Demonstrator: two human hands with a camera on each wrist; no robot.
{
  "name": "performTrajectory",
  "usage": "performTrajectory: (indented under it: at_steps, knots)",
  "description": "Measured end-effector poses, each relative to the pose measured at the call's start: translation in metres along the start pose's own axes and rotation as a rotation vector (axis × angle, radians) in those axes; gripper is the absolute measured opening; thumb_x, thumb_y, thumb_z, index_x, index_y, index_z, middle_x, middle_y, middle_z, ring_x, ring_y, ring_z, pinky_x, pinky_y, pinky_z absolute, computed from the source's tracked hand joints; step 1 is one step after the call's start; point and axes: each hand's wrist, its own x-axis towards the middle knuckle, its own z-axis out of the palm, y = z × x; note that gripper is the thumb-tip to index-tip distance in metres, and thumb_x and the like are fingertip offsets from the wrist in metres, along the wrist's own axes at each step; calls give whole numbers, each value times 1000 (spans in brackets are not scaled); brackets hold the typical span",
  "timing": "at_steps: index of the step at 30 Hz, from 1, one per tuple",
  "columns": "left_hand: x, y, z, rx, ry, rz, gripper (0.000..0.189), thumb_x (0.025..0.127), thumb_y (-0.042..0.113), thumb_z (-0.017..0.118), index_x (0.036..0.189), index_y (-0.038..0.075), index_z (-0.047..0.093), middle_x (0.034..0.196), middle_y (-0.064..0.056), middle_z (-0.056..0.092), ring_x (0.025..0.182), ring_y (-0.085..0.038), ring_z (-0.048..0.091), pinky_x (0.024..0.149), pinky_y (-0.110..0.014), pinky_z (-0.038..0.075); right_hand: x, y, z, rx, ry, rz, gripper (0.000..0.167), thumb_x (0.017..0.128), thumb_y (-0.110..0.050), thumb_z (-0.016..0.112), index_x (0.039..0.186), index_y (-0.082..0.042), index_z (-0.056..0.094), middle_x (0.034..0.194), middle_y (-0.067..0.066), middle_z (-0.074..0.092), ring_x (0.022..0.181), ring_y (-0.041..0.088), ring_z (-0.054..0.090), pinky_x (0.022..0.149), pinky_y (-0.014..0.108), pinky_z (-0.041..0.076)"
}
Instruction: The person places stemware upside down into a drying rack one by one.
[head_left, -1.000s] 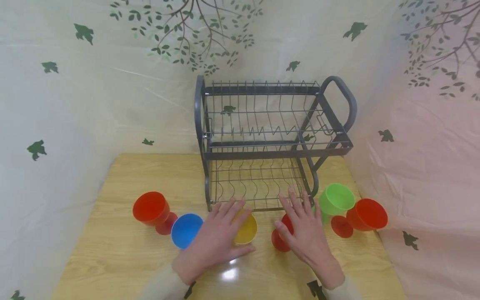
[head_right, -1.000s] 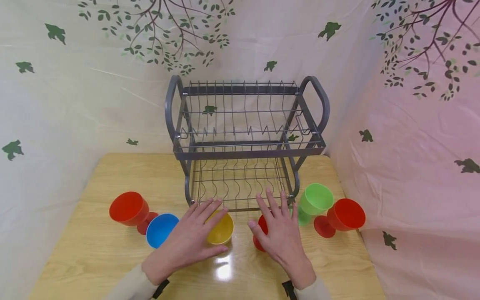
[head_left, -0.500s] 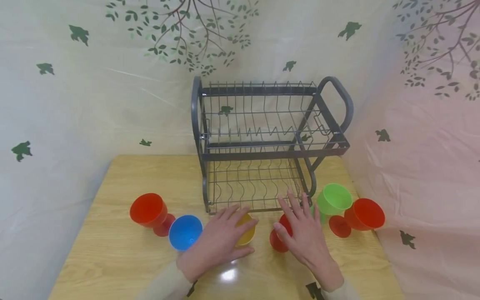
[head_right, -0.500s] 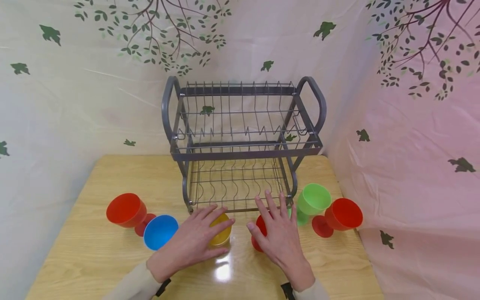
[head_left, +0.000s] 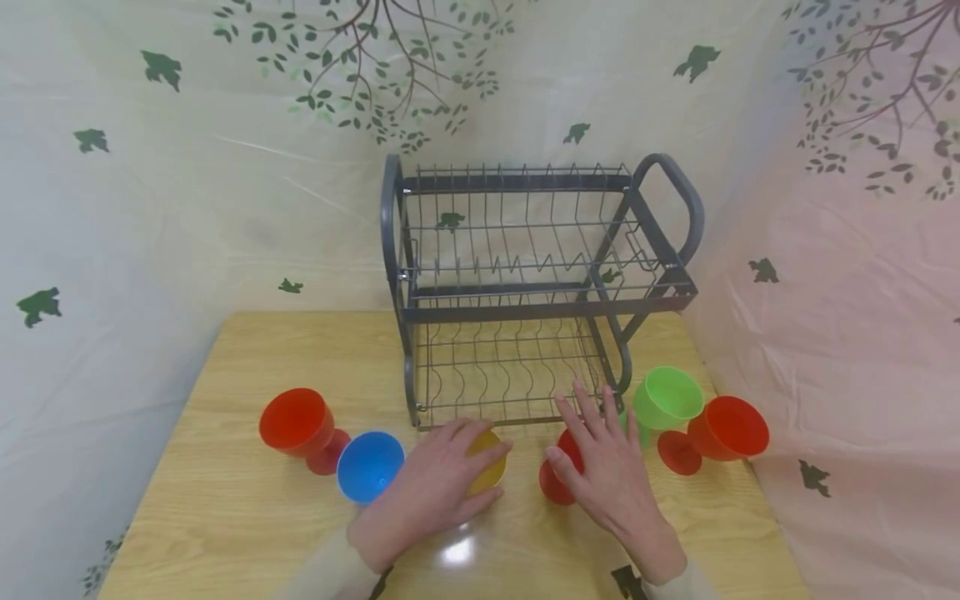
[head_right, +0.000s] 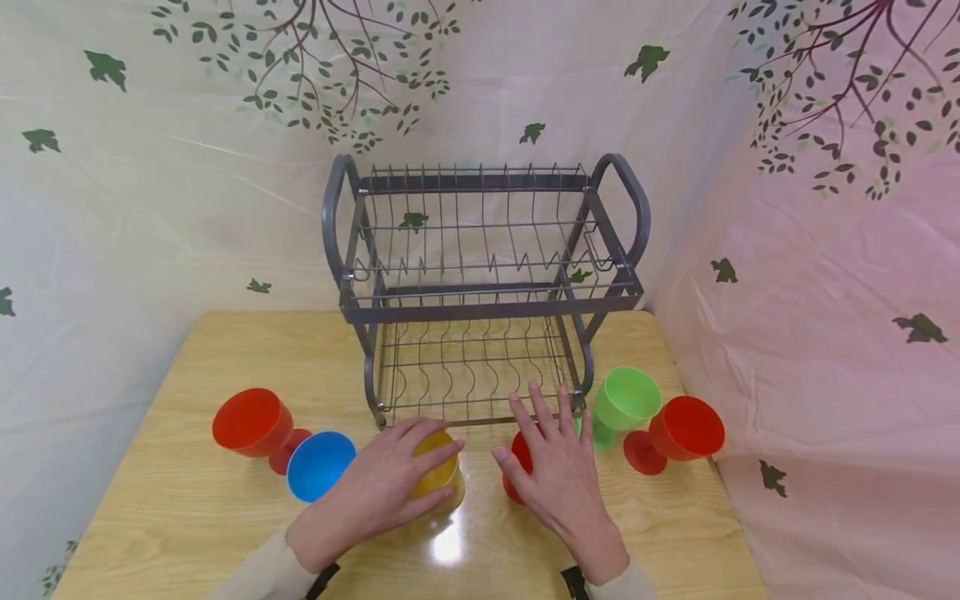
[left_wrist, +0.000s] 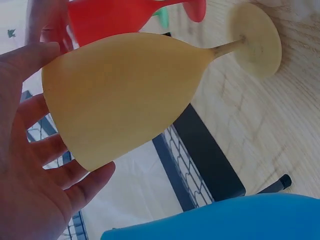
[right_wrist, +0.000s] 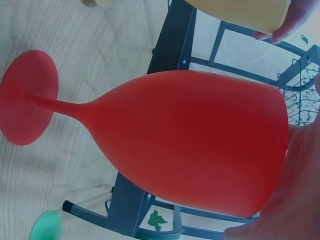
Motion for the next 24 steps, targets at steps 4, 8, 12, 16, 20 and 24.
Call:
performTrajectory:
  at_steps: [4,8,12,16,20,24]
  knots:
    - [-4,1,-6,-20,42,-29,58,95,54,68,146,26,60,151,-7,54,135,-30,53,109,-49,49,0,-1,-1,4,3,-3,70,100,-54,54,159,-18,43,171,9,23,156,47,8,119,75,8]
    - [-8,1,-13,-43,79,-74,57,96,54,68,146,28,60,150,-7,54,134,-30,53,108,-49,50,0,-2,-2,14,11,-10,70,100,-54,54,159,-18,43,171,10,25,157,46,7,119,74,6]
    - [-13,0,-19,-83,150,-114,56,94,53,71,143,27,62,149,-9,56,133,-31,54,103,-50,53,-1,-3,-3,18,21,-21,70,100,-55,53,159,-18,44,170,12,27,156,47,8,120,72,5]
    - [-19,-1,-24,-125,234,-138,56,91,50,75,140,26,64,147,-11,57,131,-33,56,100,-50,55,-1,-5,-5,24,23,-25,70,100,-54,54,159,-19,43,171,10,24,157,45,7,120,72,5]
    - [-25,-4,-28,-155,291,-174,56,90,48,77,139,25,64,146,-9,57,129,-32,58,95,-48,58,-2,-7,-6,30,22,-29,70,100,-53,55,161,-20,41,172,8,22,158,43,5,120,73,6]
    - [-31,-7,-31,-190,357,-200,56,88,44,80,138,22,65,146,-10,57,128,-33,59,93,-48,59,-1,-8,-8,44,26,-37,70,101,-53,53,161,-20,40,171,10,23,158,44,5,119,74,7]
